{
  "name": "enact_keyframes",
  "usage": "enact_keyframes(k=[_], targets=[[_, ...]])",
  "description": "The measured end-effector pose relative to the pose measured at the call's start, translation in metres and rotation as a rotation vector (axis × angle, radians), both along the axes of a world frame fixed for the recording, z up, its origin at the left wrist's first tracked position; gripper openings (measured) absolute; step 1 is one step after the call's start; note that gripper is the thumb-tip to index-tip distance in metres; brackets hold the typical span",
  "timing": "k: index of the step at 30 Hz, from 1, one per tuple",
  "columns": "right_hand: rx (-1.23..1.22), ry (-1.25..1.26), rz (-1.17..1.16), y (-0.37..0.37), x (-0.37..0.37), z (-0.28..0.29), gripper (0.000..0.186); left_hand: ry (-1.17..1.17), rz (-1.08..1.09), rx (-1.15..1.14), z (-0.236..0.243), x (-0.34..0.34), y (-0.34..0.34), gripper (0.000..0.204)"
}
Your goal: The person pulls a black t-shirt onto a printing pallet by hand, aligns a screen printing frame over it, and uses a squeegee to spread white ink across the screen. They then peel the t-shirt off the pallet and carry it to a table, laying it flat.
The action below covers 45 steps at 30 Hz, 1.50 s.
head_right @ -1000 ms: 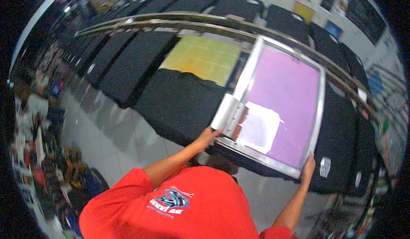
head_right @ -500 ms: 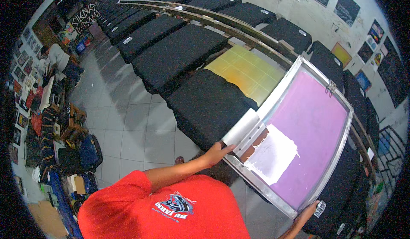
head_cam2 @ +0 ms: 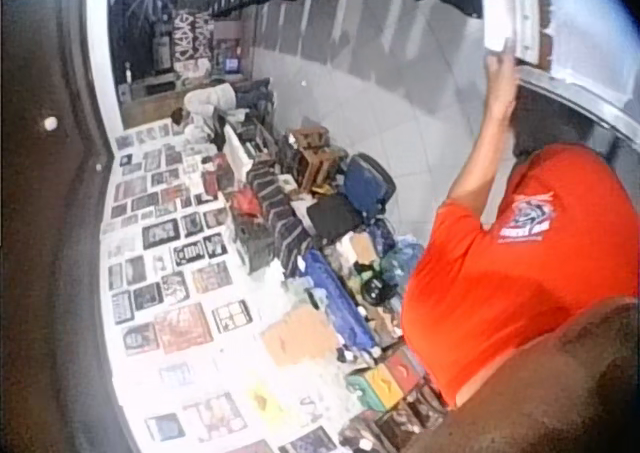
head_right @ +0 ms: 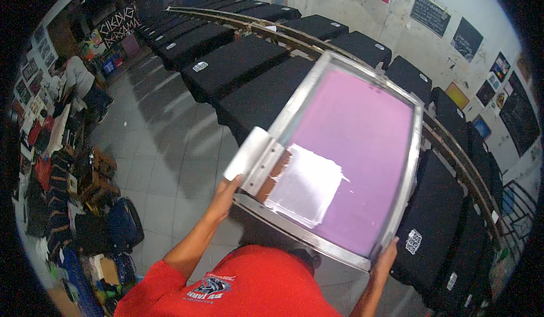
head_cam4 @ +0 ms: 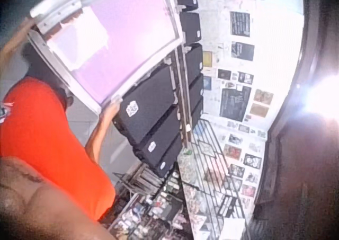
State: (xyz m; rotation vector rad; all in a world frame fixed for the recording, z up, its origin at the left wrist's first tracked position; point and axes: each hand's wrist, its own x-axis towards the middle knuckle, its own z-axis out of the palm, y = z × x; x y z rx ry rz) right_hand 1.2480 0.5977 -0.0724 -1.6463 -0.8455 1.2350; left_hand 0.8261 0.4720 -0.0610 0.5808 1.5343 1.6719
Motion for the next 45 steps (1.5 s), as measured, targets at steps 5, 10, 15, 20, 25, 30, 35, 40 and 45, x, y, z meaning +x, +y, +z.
enact_keyframes(k=[5, 10, 15, 20, 25, 30, 35, 40, 45], targets=[[0.092, 0.042, 0.142, 0.017, 0.029, -0.032, 0.052, 0.015, 0.142, -0.100, 0.011, 0.038, -0.006, 0.047], [0.145, -0.025, 0.192, 0.011, 0.009, -0.014, 0.048, 0.009, 0.253, -0.082, -0.020, 0.012, -0.014, 0.052], [0.203, 0.000, 0.224, 0.014, 0.014, -0.022, 0.046, 0.117, 0.257, -0.117, -0.012, 0.020, -0.010, 0.052], [0.186, 0.026, 0.229, 0.029, 0.028, -0.058, 0.044, 0.101, 0.294, -0.106, -0.020, 0.024, -0.013, 0.061], [0.216, 0.100, 0.212, 0.021, 0.035, -0.056, 0.040, 0.143, 0.186, -0.123, -0.017, 0.026, -0.011, 0.067], [0.251, 0.032, 0.202, 0.000, 0.020, -0.055, 0.040, 0.180, 0.335, -0.192, -0.034, 0.012, -0.006, 0.071], [0.207, 0.091, 0.153, -0.023, 0.015, -0.062, 0.043, 0.239, 0.214, -0.158, -0.032, -0.003, -0.002, 0.073], [0.217, -0.074, 0.102, -0.024, 0.011, -0.053, 0.045, 0.236, 0.198, -0.174, -0.040, -0.015, 0.006, 0.069], [0.230, -0.194, 0.109, -0.035, 0.004, -0.058, 0.049, 0.146, 0.166, -0.129, -0.059, -0.031, -0.002, 0.060]])
